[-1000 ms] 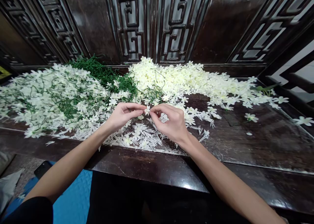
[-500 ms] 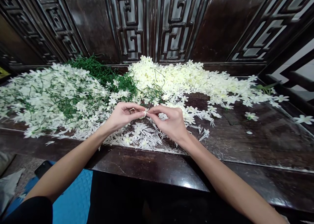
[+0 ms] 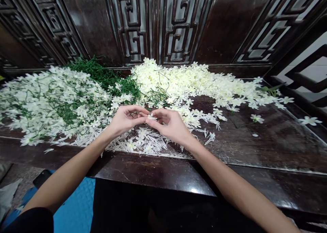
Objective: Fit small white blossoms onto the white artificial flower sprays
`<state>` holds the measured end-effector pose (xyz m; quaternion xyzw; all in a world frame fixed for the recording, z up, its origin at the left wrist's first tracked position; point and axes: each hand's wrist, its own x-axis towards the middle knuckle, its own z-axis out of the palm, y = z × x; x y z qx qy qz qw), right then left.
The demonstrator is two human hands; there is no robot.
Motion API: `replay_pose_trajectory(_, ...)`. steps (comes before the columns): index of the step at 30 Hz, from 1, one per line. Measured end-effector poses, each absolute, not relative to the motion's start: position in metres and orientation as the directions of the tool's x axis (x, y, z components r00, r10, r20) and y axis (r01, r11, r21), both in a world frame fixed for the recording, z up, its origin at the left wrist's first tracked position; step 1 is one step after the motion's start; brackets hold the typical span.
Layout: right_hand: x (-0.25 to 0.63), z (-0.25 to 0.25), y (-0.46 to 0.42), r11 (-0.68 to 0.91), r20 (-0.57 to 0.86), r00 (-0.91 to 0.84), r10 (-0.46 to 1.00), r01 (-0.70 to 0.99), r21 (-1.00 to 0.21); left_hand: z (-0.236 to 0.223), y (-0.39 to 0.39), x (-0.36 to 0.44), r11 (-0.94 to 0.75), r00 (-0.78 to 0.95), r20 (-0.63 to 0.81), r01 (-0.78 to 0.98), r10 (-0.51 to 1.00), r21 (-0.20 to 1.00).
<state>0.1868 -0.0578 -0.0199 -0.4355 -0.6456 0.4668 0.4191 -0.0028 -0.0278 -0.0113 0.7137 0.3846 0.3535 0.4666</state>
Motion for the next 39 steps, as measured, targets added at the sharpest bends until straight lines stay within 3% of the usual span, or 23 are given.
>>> replay_pose_trajectory(7, 0.1898, -0.023, -0.0558, 0.199, 0.15, -0.252, 0.956, 0.185, -0.962, -0.0109, -0.0269, 0.0001, -0.279, 0.463, 0.145, 0.236, 0.875, 0.931)
replay_pose_trajectory(11, 0.1917, -0.0244, -0.0538, 0.185, 0.149, -0.204, 0.967, 0.17, -0.968, -0.01, -0.0272, -0.0002, -0.2, 0.432, 0.09, 0.214, 0.897, 0.956)
replay_pose_trajectory(24, 0.1928, -0.0216, -0.0558, 0.323, 0.297, -0.179, 0.938, 0.14, -0.936, -0.0114, -0.0262, 0.0023, -0.139, 0.438, 0.068, 0.131, 0.896, 0.982)
replay_pose_trajectory(39, 0.1893, -0.0215, -0.0599, 0.293, 0.252, -0.221, 0.942, 0.18, -0.939, -0.0151, -0.0324, 0.0029, -0.275, 0.518, 0.109, 0.254, 0.848, 0.927)
